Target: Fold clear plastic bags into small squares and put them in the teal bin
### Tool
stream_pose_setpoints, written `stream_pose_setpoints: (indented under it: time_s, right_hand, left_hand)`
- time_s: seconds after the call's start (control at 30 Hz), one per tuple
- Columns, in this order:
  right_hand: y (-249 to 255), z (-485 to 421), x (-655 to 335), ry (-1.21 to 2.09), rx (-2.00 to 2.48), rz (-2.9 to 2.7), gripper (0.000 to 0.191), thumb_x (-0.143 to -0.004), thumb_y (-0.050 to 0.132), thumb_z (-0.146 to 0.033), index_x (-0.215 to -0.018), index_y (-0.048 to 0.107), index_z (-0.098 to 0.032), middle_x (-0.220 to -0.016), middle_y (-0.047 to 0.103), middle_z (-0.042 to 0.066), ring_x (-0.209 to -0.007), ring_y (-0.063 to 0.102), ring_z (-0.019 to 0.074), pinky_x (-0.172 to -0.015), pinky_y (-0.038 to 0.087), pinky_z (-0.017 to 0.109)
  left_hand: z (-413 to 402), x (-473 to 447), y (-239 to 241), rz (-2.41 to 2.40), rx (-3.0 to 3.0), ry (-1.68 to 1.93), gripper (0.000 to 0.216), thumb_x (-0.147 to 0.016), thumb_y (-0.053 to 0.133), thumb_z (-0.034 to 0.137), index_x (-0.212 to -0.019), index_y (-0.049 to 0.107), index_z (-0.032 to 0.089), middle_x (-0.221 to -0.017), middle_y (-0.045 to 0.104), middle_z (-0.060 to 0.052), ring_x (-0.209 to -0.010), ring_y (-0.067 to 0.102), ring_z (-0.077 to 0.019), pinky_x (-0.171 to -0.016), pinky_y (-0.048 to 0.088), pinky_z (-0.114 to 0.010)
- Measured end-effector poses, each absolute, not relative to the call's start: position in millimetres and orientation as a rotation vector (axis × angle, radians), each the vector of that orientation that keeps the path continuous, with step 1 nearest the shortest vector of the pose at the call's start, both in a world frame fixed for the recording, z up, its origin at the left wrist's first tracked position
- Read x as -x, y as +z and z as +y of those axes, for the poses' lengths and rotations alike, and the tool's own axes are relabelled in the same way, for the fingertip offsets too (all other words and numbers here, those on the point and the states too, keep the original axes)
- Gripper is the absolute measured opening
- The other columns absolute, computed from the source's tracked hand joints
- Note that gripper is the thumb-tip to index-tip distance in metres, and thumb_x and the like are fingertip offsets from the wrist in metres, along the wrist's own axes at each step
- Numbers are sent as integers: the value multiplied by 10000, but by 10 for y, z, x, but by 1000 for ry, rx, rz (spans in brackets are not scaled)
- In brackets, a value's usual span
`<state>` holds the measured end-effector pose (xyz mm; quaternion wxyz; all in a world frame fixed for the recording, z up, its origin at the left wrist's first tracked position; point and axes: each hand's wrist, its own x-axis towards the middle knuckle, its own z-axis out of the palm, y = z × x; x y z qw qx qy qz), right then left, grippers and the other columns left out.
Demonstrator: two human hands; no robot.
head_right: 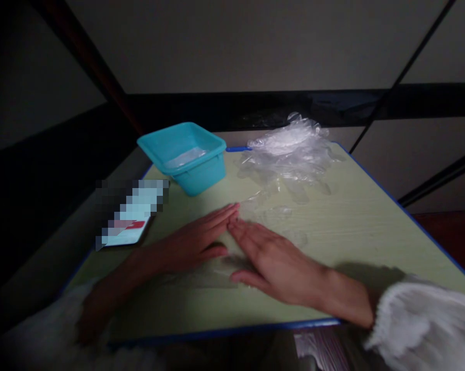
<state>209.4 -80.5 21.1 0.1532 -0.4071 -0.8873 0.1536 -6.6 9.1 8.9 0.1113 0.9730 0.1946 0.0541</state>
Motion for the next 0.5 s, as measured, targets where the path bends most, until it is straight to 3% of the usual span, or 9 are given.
stream_pose_setpoints:
  time_s: [0.17,0.33,0.5]
  right_hand:
    - [86,-487,-2300,246,1252,-2543,659,-943,322,-519,-1465,222,-130,-1504,252,153,-1385,228,272,-1113,223,516]
    - [-66,-338,-2406,239,1300,-2621,711,-934,285,-565,-1461,213,-93,-1497,235,187,-1385,222,278,-1112,192,531]
    - [-59,-241,-2485,184,1425,-2576,714,-931,267,-581,-1442,268,-82,-1486,264,188,-1374,257,278,-1103,209,537]
  left_hand:
    - [85,36,63,561,-2858,150,717,-922,352,529,-1415,258,18,-1513,203,-184,-1422,128,-228,-1159,171,-363]
    - [92,33,-19,584,-2866,106,648,-918,386,509,-1429,278,126,-1528,192,-131,-1427,100,-234,-1155,136,-413]
    - [93,33,-18,608,-2881,92,639,-921,380,509,-1430,278,138,-1534,166,-125,-1428,97,-232,-1150,135,-400]
